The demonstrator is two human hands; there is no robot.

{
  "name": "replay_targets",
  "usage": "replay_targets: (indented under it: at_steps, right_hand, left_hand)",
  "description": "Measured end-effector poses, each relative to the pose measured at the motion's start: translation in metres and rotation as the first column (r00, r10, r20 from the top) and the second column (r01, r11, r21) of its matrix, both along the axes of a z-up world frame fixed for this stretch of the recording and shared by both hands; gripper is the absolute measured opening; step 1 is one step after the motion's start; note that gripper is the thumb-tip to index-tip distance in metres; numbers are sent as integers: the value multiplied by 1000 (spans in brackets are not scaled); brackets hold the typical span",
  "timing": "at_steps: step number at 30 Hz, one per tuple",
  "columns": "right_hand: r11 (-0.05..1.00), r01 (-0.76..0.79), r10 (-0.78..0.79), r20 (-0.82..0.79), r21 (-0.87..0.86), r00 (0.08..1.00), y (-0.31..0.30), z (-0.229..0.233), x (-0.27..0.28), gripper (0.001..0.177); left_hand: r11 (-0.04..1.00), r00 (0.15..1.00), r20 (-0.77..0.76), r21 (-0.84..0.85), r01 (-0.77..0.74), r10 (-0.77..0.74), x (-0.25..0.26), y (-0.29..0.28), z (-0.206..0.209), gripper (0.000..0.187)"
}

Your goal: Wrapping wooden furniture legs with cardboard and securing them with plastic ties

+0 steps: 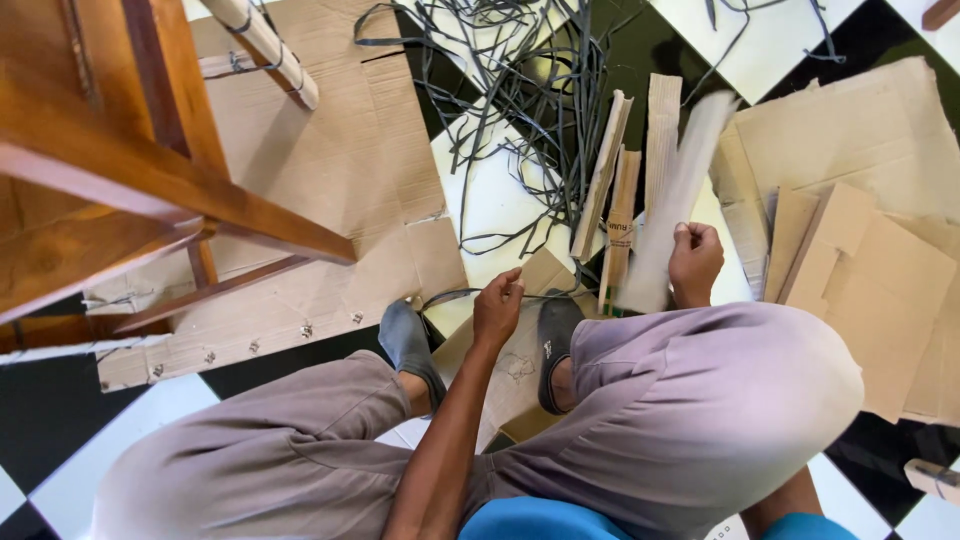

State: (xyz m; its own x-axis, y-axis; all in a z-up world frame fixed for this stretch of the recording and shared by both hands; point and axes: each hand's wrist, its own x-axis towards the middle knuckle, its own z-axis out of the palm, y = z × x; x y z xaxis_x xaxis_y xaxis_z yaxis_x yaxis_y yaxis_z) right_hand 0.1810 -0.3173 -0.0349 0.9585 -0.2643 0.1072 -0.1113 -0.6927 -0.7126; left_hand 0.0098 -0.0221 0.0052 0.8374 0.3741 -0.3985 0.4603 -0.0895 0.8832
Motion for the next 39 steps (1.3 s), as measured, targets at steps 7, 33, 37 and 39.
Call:
replay_targets:
  at_steps: [7, 33, 37, 39]
  right_hand:
    - [676, 346, -203, -287, 650, 936, 19, 0, 24, 26]
    - [58, -951, 944, -326, 304, -46, 243, 338, 49, 29]
    - [34, -999, 957, -288, 34, 23, 289, 341, 59, 43]
    - [19, -1000, 953, -301, 1, 18, 316, 341, 57, 48]
  left_hand:
    - [997, 996, 74, -60, -43, 47, 1, 4, 18, 36]
    - [931, 669, 716, -75, 357, -198, 70, 176, 256, 45]
    - [992, 902, 414, 11, 129, -122, 37, 192, 290, 42]
    - [997, 906, 416, 16, 78, -78, 28, 206, 258, 38]
